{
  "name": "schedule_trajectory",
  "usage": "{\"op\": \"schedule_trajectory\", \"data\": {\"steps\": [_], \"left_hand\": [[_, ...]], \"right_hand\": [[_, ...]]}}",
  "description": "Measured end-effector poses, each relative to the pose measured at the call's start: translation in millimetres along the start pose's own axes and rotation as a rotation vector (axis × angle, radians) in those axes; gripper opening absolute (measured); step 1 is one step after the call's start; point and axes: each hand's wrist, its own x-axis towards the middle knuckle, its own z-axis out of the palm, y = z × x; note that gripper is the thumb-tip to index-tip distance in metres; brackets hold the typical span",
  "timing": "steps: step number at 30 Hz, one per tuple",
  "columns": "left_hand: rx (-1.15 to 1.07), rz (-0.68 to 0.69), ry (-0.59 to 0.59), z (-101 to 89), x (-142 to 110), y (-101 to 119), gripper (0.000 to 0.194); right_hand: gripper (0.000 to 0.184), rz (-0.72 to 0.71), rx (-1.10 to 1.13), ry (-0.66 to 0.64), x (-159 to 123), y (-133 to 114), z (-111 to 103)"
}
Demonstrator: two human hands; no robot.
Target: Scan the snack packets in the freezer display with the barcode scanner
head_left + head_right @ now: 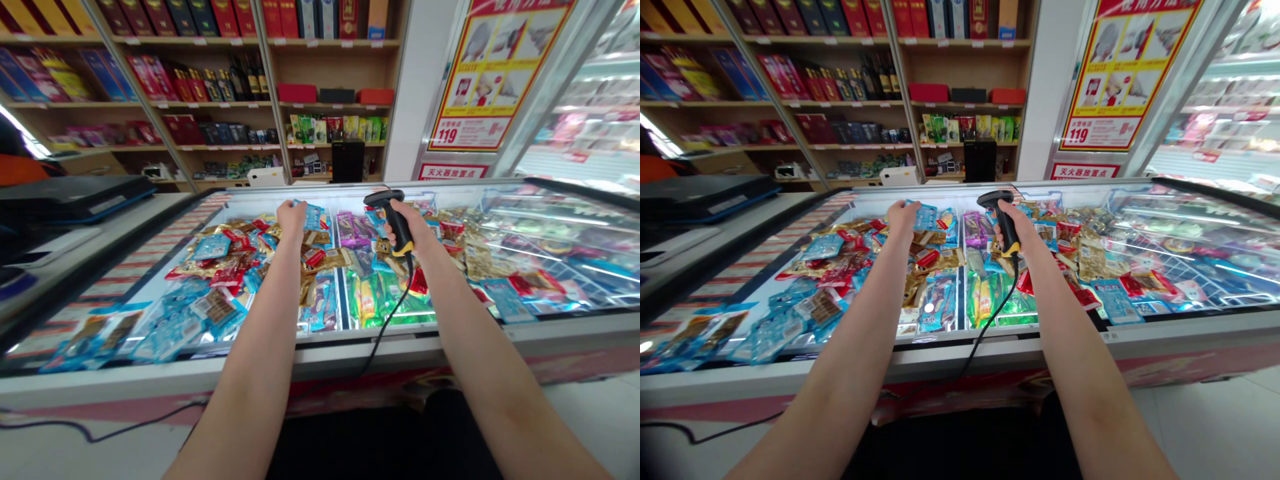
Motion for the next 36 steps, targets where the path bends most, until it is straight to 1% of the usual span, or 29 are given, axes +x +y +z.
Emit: {"op": "schedule_trajectory", "data": {"steps": [2,4,7,8,10,12,13,15,18,20,21,24,27,29,33,36], "left_hand": [[0.113,0.066,0.113,-10.0,6,0,0.014],[0.199,0.084,0.173,-18.7,7,1,0.008],[0.315,0.051,0.21,-26.2,0,4,0.031],[0.35,0.043,0.228,-26.9,-3,5,0.036],[0.407,0.057,0.261,-25.1,-10,9,0.04],[0.437,0.11,0.258,-19.1,-18,12,0.037],[0.443,0.149,0.232,-14.5,-21,14,0.036],[0.44,0.237,0.138,-2.2,-30,14,0.032],[0.436,0.323,-0.068,21.9,-46,11,0.02],[0.454,0.329,-0.216,39.4,-59,6,0.012],[0.464,0.326,-0.279,47.9,-66,4,0.012],[0.518,0.314,-0.41,71.9,-85,-2,0.018],[0.652,0.302,-0.49,93.4,-98,-5,0.027],[0.741,0.296,-0.514,106.0,-102,-6,0.034],[0.809,0.28,-0.506,124.2,-102,-6,0.05],[0.799,0.236,-0.5,131.9,-98,-6,0.054]], "right_hand": [[0.039,-0.015,0.007,0.056,-1,-3,-3],[0.039,-0.003,0.014,0.097,-2,-6,-6],[0.037,0.035,0.035,0.174,-1,-9,-10],[0.037,0.043,0.046,0.209,-1,-10,-12],[0.037,0.052,0.072,0.268,1,-10,-15],[0.037,0.046,0.097,0.307,3,-10,-18],[0.037,0.038,0.108,0.318,4,-10,-20],[0.037,0.017,0.126,0.332,5,-10,-24],[0.037,-0.01,0.145,0.358,6,-11,-27],[0.037,-0.013,0.152,0.378,6,-13,-28],[0.036,-0.017,0.158,0.387,5,-13,-29],[0.036,-0.034,0.187,0.42,6,-14,-30],[0.038,-0.052,0.221,0.459,8,-13,-31],[0.039,-0.059,0.239,0.469,9,-12,-32],[0.038,-0.056,0.269,0.471,12,-11,-34],[0.037,-0.059,0.274,0.466,12,-11,-35]]}}
